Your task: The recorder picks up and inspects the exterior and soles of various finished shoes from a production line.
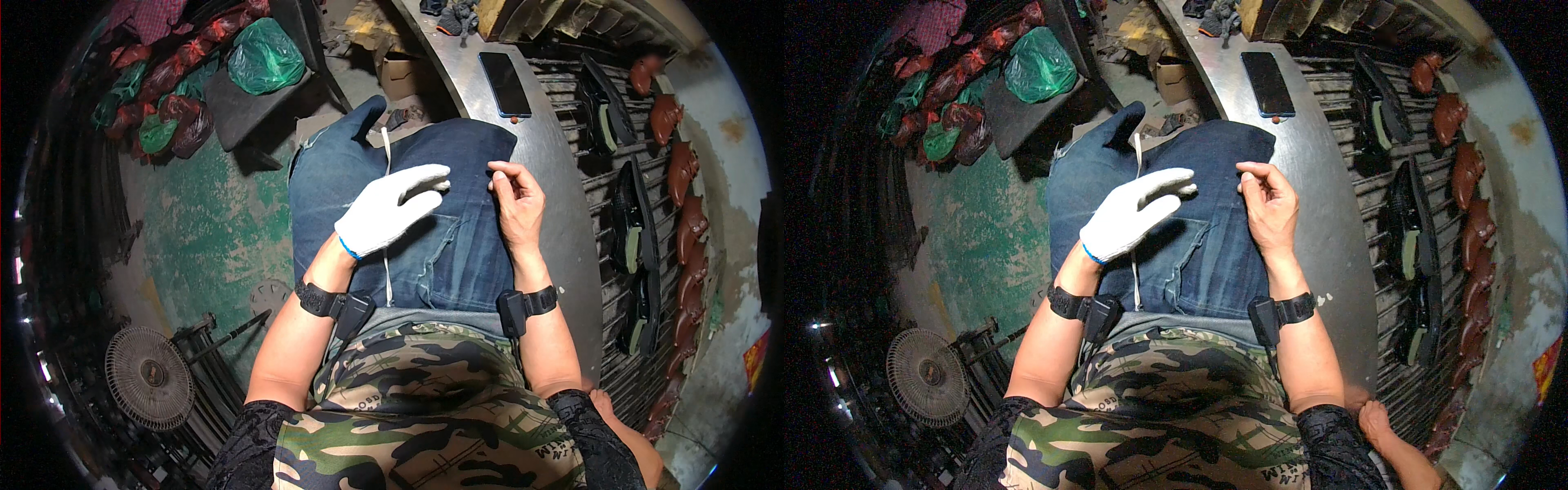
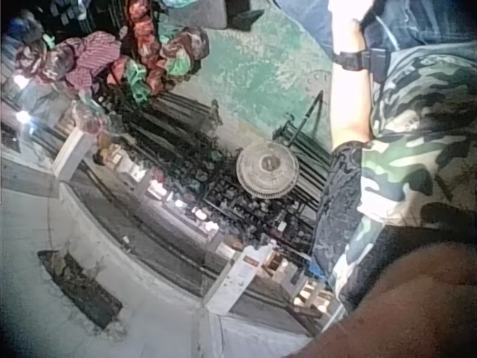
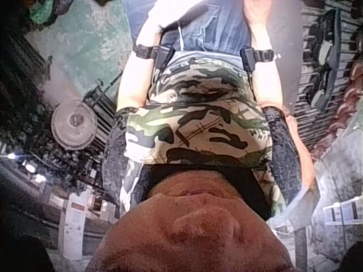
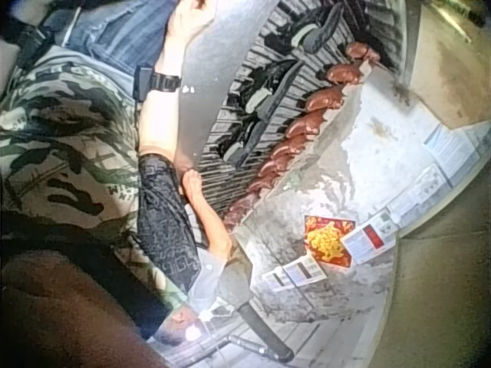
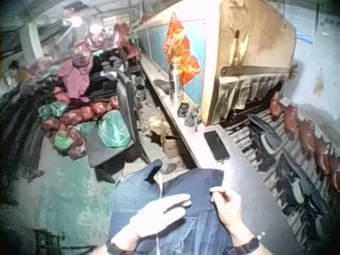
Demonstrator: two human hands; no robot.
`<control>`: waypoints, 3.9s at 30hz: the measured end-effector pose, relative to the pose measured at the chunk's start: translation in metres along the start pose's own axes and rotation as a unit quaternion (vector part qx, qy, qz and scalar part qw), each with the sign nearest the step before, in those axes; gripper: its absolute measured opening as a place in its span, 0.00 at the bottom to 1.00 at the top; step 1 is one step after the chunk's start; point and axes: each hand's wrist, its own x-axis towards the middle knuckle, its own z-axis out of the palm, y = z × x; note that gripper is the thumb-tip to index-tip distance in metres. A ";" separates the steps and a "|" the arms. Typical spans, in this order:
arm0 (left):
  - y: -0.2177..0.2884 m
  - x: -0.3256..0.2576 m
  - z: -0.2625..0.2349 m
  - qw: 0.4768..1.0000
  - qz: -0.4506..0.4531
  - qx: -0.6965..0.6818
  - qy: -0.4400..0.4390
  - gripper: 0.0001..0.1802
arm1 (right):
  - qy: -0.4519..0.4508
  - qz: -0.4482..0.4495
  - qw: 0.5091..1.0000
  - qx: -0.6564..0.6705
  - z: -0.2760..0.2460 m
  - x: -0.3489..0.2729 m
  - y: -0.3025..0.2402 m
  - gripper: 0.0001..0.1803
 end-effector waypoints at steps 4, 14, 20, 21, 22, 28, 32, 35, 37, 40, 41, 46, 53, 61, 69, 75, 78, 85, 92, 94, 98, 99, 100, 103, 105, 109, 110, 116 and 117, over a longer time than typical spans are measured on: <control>0.001 0.001 0.001 1.000 -0.008 -0.011 -0.009 0.26 | 0.010 0.004 1.000 0.006 0.000 -0.001 -0.002 0.08; 0.003 -0.002 0.004 0.999 -0.025 0.032 0.007 0.24 | 0.006 -0.007 0.999 0.030 0.003 -0.002 0.009 0.08; 0.000 -0.001 0.006 0.999 -0.023 0.028 -0.003 0.24 | 0.003 0.000 1.000 0.019 0.001 -0.003 0.004 0.08; -0.001 -0.001 0.006 0.999 -0.025 0.033 0.002 0.25 | 0.003 0.001 1.000 0.023 0.001 -0.004 0.005 0.08; -0.002 -0.001 0.006 0.999 -0.027 0.038 0.006 0.25 | 0.001 0.007 1.000 0.028 0.001 -0.003 0.006 0.08; -0.013 0.005 0.008 0.999 -0.036 0.006 0.017 0.24 | 0.005 0.020 0.995 0.099 -0.019 0.000 0.005 0.08; -0.016 0.002 0.007 0.999 -0.042 -0.006 0.021 0.24 | 0.112 -0.057 0.988 -0.093 -0.100 0.000 -0.006 0.09; -0.014 0.001 0.006 0.998 -0.052 0.000 0.023 0.24 | 0.254 -0.092 0.932 -0.243 -0.230 -0.011 -0.018 0.13; -0.010 0.007 0.008 0.998 -0.052 -0.002 0.018 0.25 | 0.340 -0.112 0.845 -0.398 -0.344 -0.040 -0.017 0.17; -0.002 0.006 0.006 0.998 -0.048 0.037 0.007 0.24 | 0.276 0.187 0.706 -0.625 -0.446 -0.102 -0.013 0.52; -0.001 0.005 0.005 0.998 -0.048 0.038 0.010 0.24 | 0.220 0.266 0.692 -0.634 -0.471 -0.120 -0.004 0.60; 0.007 -0.008 0.001 0.995 -0.035 0.092 0.026 0.23 | 0.245 0.230 0.818 -0.467 -0.495 -0.169 0.041 0.37; 0.021 0.003 0.023 0.995 -0.015 -0.076 -0.066 0.27 | 0.555 0.183 0.796 -0.159 -0.371 -0.151 -0.053 0.43; 0.046 0.018 0.093 0.934 -0.032 -0.351 -0.063 0.65 | -0.049 0.061 0.995 -0.059 -0.113 -0.088 -0.084 0.30; 0.050 0.000 0.047 0.871 -0.073 -0.486 0.008 0.45 | 0.191 0.037 0.718 -0.668 -0.291 -0.018 -0.064 0.49; 0.052 -0.018 0.021 0.906 -0.047 -0.419 0.046 0.56 | 0.224 0.262 0.906 -0.245 -0.389 -0.016 -0.017 0.46; 0.042 -0.020 -0.001 0.890 -0.019 -0.447 0.086 0.53 | 0.283 0.168 0.932 -0.150 -0.368 0.002 -0.047 0.39; 0.025 -0.003 -0.019 0.838 -0.040 -0.534 0.105 0.56 | 0.252 -0.035 0.913 -0.319 -0.320 0.177 -0.026 0.44; 0.020 -0.002 -0.016 0.872 -0.030 -0.483 0.071 0.57 | 0.093 0.188 0.930 -0.302 -0.301 0.235 0.002 0.48; 0.019 0.000 -0.014 0.876 -0.031 -0.474 0.079 0.56 | 0.112 0.204 0.942 -0.243 -0.317 0.221 0.019 0.47; 0.020 0.002 -0.010 0.878 -0.043 -0.471 0.076 0.56 | 0.146 0.207 0.956 -0.149 -0.304 0.168 0.014 0.42; 0.021 0.005 -0.009 0.879 -0.042 -0.470 0.061 0.56 | 0.157 0.197 0.959 -0.127 -0.295 0.143 0.002 0.40; 0.022 0.010 -0.008 0.897 -0.021 -0.437 0.059 0.56 | 0.155 0.156 0.963 -0.158 -0.303 0.117 0.012 0.40; 0.036 0.012 -0.003 0.868 0.019 -0.492 0.071 0.59 | 0.129 0.078 0.950 -0.275 -0.266 0.039 -0.008 0.40; 0.043 0.006 -0.006 0.846 0.045 -0.527 0.068 0.62 | 0.080 0.032 0.932 -0.352 -0.242 -0.011 -0.008 0.43; 0.045 0.012 -0.007 0.828 0.061 -0.557 0.020 0.64 | 0.078 0.201 0.969 -0.123 -0.267 -0.078 -0.017 0.39; 0.046 0.015 -0.009 0.829 0.058 -0.556 0.016 0.64 | 0.133 0.119 0.948 -0.264 -0.299 -0.089 -0.017 0.36; 0.058 0.028 -0.012 0.859 0.042 -0.509 -0.039 0.63 | 0.413 0.264 0.812 -0.317 -0.517 -0.204 0.013 0.46; 0.069 0.023 -0.008 0.871 0.050 -0.487 -0.035 0.62 | 0.355 0.367 0.801 -0.314 -0.513 -0.198 0.012 0.48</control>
